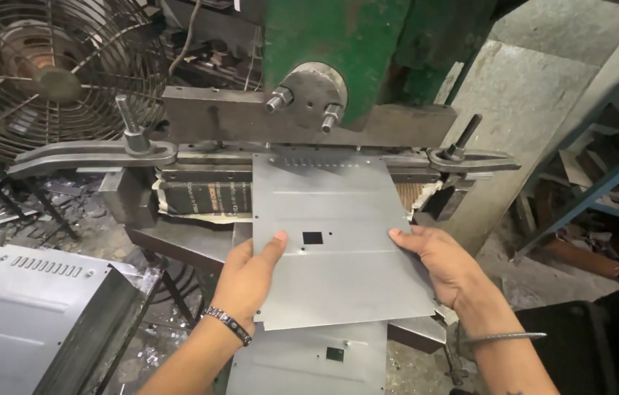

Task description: The recorder picks up metal sheets from a stack, aligns them under a press machine, and moves them to a finished stack.

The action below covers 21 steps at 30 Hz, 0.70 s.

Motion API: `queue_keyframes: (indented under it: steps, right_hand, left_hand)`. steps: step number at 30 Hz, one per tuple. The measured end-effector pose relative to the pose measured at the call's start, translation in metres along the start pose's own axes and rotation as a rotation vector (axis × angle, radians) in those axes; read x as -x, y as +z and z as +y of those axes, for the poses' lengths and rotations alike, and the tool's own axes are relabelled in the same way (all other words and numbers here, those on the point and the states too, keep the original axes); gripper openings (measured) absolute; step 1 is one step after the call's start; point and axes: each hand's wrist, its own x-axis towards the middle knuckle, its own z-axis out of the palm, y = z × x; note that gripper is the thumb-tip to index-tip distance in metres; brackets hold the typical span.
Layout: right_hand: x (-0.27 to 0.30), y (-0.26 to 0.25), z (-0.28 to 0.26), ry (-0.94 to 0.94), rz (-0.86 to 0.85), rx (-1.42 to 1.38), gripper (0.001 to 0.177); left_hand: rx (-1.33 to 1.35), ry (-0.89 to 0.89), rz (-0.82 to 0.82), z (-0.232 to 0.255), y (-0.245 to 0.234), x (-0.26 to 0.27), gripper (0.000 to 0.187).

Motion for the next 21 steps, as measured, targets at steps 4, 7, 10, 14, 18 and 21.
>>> queue_keyframes:
  steps: [4, 7, 10, 14, 18, 21]
  right_hand:
    - [0.0, 0.001, 0.002, 0.002, 0.011, 0.004, 0.039]
    - [-0.005, -0.002, 0.006, -0.004, -0.027, -0.022, 0.04]
    - [-0.002, 0.001, 0.002, 0.027, 0.017, -0.012, 0.039]
    - [-0.004, -0.002, 0.003, 0.024, 0.011, -0.008, 0.039]
    - [-0.006, -0.003, 0.005, 0.01, 0.009, 0.001, 0.04]
    - [-0.006, -0.002, 0.004, 0.02, 0.007, -0.012, 0.041]
  left_hand:
    - [0.053, -0.024, -0.002, 0.0, 0.001, 0.001, 0.04]
    - [0.011, 0.005, 0.017, 0.002, 0.002, 0.002, 0.038]
    - [0.089, -0.015, -0.007, 0.011, 0.005, 0.01, 0.037]
    - [0.091, -0.012, 0.007, 0.008, 0.005, 0.005, 0.037]
    - [0.052, 0.026, 0.032, 0.003, 0.004, 0.003, 0.038]
    - [0.054, 0.019, 0.023, 0.005, 0.003, 0.003, 0.038]
